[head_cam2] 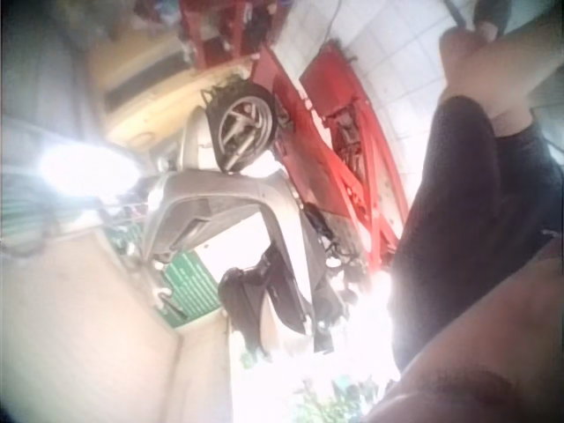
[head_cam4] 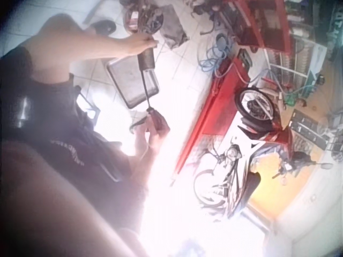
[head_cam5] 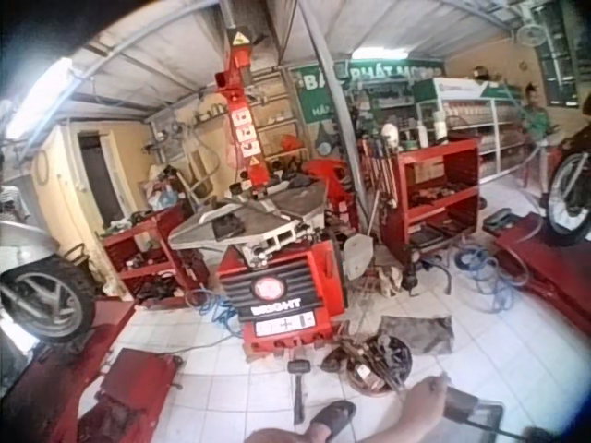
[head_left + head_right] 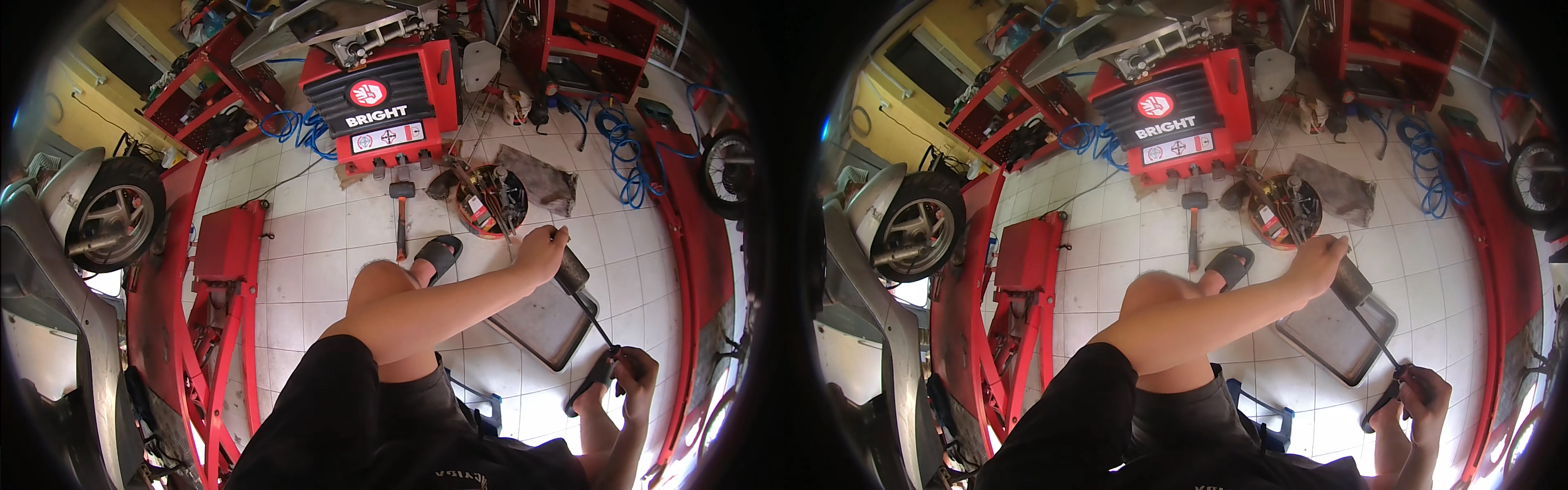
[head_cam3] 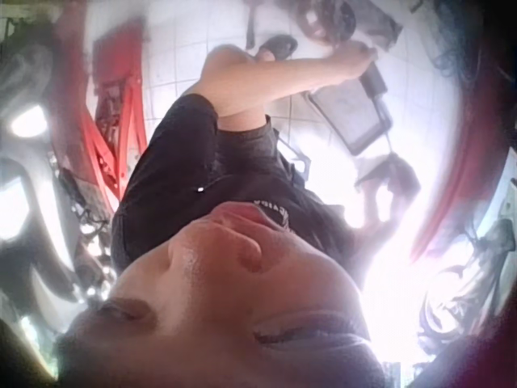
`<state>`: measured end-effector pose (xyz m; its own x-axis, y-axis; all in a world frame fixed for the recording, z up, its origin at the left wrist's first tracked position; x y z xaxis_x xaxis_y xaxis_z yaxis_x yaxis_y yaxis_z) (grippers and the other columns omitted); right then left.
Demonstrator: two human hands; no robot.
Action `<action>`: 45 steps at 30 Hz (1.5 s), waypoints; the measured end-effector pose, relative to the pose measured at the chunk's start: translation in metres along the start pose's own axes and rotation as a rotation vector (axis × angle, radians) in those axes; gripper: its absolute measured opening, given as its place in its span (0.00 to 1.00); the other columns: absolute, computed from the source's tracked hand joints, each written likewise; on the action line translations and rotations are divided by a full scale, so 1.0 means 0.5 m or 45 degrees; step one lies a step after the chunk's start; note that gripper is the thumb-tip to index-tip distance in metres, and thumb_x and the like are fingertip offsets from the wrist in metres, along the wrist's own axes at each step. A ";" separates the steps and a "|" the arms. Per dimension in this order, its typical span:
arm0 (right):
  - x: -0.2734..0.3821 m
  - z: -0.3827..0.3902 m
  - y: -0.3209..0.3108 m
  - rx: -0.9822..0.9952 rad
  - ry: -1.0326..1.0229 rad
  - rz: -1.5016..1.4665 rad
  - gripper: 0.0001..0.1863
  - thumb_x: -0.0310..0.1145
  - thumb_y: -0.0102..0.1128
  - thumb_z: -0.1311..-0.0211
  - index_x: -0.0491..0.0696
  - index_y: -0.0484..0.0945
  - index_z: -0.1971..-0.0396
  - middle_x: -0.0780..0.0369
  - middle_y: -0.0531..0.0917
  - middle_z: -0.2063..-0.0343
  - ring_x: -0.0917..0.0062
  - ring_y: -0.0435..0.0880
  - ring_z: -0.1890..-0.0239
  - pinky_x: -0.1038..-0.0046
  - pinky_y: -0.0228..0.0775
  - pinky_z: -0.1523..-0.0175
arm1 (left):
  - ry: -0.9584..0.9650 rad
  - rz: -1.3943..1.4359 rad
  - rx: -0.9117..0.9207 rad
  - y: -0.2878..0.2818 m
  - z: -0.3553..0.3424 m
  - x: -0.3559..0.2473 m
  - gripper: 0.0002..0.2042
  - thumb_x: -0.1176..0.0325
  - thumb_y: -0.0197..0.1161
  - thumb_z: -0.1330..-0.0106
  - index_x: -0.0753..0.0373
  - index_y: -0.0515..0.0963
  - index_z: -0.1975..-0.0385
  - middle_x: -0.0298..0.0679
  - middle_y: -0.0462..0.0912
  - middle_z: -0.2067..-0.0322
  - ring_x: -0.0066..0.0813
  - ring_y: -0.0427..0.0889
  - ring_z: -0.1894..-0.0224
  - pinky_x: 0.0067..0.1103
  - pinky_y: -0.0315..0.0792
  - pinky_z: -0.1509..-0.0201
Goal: The person uses a screwdriver to pry and remove a small metal component from a cylindrical motor part. They then use the screwdriver to scrape and clean the interior of the motor housing.
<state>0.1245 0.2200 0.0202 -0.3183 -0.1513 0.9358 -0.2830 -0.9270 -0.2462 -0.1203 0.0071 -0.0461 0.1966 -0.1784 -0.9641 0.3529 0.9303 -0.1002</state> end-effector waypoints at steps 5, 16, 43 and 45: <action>0.011 -0.006 0.003 0.048 0.065 0.064 0.15 0.21 0.61 0.45 0.33 0.79 0.57 0.56 0.86 0.65 0.83 0.77 0.77 0.83 0.63 0.79 | 0.006 0.015 -0.022 -0.010 0.004 0.012 0.22 0.52 0.52 0.27 0.71 0.78 0.66 0.41 0.78 0.74 0.30 0.75 0.68 0.29 0.68 0.61; 0.004 -0.002 -0.002 0.006 0.010 0.035 0.15 0.27 0.66 0.46 0.35 0.79 0.60 0.59 0.85 0.70 0.85 0.74 0.82 0.83 0.56 0.83 | -0.028 0.026 -0.001 0.001 0.007 0.013 0.22 0.52 0.52 0.27 0.69 0.79 0.68 0.41 0.78 0.74 0.30 0.74 0.67 0.29 0.67 0.61; 0.078 0.009 0.017 0.093 -0.047 0.142 0.17 0.24 0.63 0.45 0.33 0.80 0.55 0.54 0.86 0.61 0.72 0.84 0.55 0.74 0.74 0.46 | -0.080 0.289 0.120 -0.025 0.002 -0.007 0.20 0.52 0.57 0.27 0.67 0.80 0.58 0.39 0.80 0.65 0.28 0.76 0.58 0.27 0.69 0.50; 0.084 0.005 -0.018 0.055 -0.073 0.162 0.19 0.28 0.66 0.44 0.32 0.80 0.55 0.55 0.87 0.64 0.79 0.82 0.69 0.80 0.71 0.65 | -0.106 0.313 0.092 -0.032 0.003 -0.031 0.20 0.53 0.58 0.27 0.68 0.78 0.55 0.39 0.80 0.61 0.28 0.76 0.55 0.27 0.70 0.50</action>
Point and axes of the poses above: each hand's wrist, its own z-axis away from the middle knuckle, its own y-axis out of the palm, x = y × z, the point moved 9 cm from there along -z, towards the middle knuckle
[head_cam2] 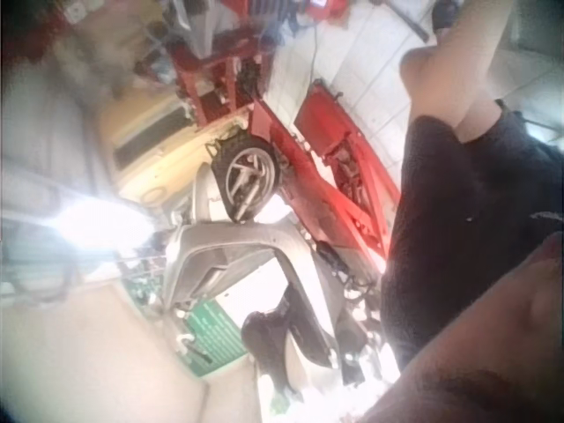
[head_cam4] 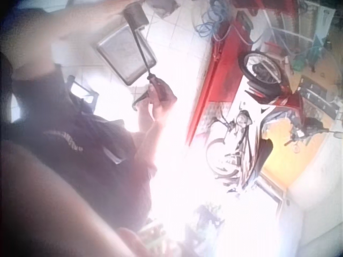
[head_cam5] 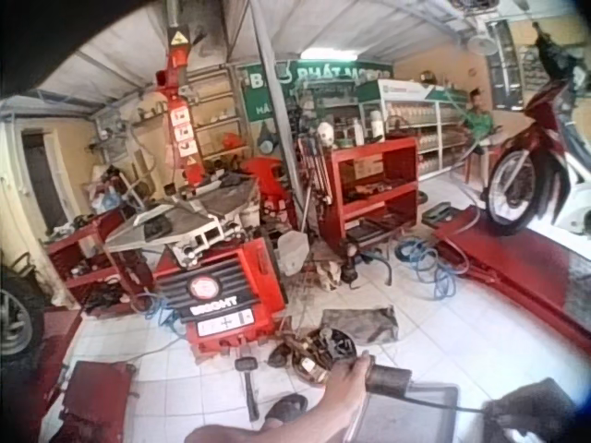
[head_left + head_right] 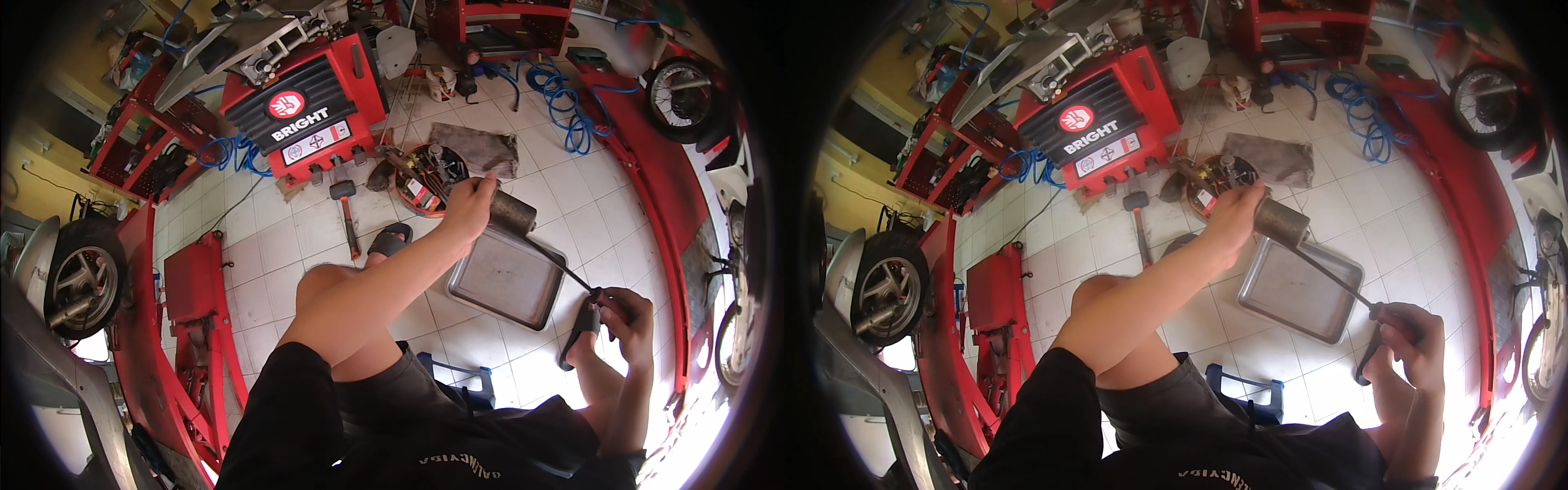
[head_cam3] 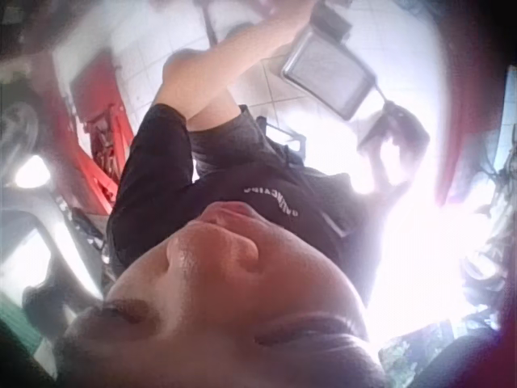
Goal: The person uses a screwdriver to pry and remove a small metal component from a cylindrical motor part. They then use the screwdriver to scrape and clean the interior of the motor housing.
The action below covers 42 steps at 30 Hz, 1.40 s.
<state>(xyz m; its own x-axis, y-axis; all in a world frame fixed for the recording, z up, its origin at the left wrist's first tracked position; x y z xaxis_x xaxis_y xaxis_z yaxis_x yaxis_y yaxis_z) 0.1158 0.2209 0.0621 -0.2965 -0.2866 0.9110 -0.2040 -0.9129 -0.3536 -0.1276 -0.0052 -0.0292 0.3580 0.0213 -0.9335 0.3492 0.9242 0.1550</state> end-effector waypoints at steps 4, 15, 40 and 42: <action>-0.030 0.000 -0.102 -0.196 -0.331 -0.180 0.32 0.50 0.70 0.41 0.33 0.79 0.55 0.60 0.81 0.75 0.84 0.75 0.81 0.83 0.62 0.80 | -0.093 0.320 -0.120 0.008 0.005 -0.046 0.19 0.55 0.57 0.27 0.65 0.74 0.49 0.41 0.78 0.54 0.32 0.75 0.49 0.33 0.74 0.48; -0.409 -0.136 0.120 0.171 0.264 -0.767 0.13 0.27 0.54 0.43 0.40 0.77 0.59 0.56 0.79 0.72 0.71 0.83 0.65 0.71 0.80 0.64 | -0.227 0.995 -0.005 -0.041 -0.020 -0.081 0.15 0.65 0.43 0.24 0.69 0.73 0.51 0.51 0.80 0.59 0.44 0.80 0.57 0.43 0.74 0.40; -0.859 -0.392 0.385 -0.463 0.608 0.540 0.12 0.40 0.70 0.43 0.49 0.88 0.64 0.56 0.88 0.69 0.63 0.89 0.65 0.64 0.79 0.57 | -0.337 1.123 -0.027 -0.072 -0.008 -0.095 0.16 0.60 0.41 0.20 0.59 0.70 0.42 0.44 0.77 0.44 0.42 0.79 0.43 0.43 0.73 0.37; -0.850 -0.389 0.371 -0.453 0.530 0.478 0.12 0.40 0.69 0.42 0.47 0.88 0.66 0.57 0.88 0.74 0.67 0.89 0.73 0.66 0.80 0.64 | -0.296 1.106 0.025 -0.050 -0.006 -0.103 0.16 0.58 0.44 0.20 0.59 0.70 0.42 0.43 0.77 0.43 0.42 0.77 0.40 0.44 0.72 0.34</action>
<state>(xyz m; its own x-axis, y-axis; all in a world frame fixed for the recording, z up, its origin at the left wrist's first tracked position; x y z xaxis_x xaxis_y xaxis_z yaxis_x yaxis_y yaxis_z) 0.0226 0.2302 -0.4318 -0.7288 -0.3646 0.5795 -0.2912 -0.6009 -0.7444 -0.1575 -0.0284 0.0139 0.6680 0.6301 -0.3958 -0.1126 0.6114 0.7833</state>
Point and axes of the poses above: each hand's wrist, its own z-axis away from the middle knuckle, its own y-axis out of the palm, x = y × z, the point moved 9 cm from there along -z, towards the middle knuckle
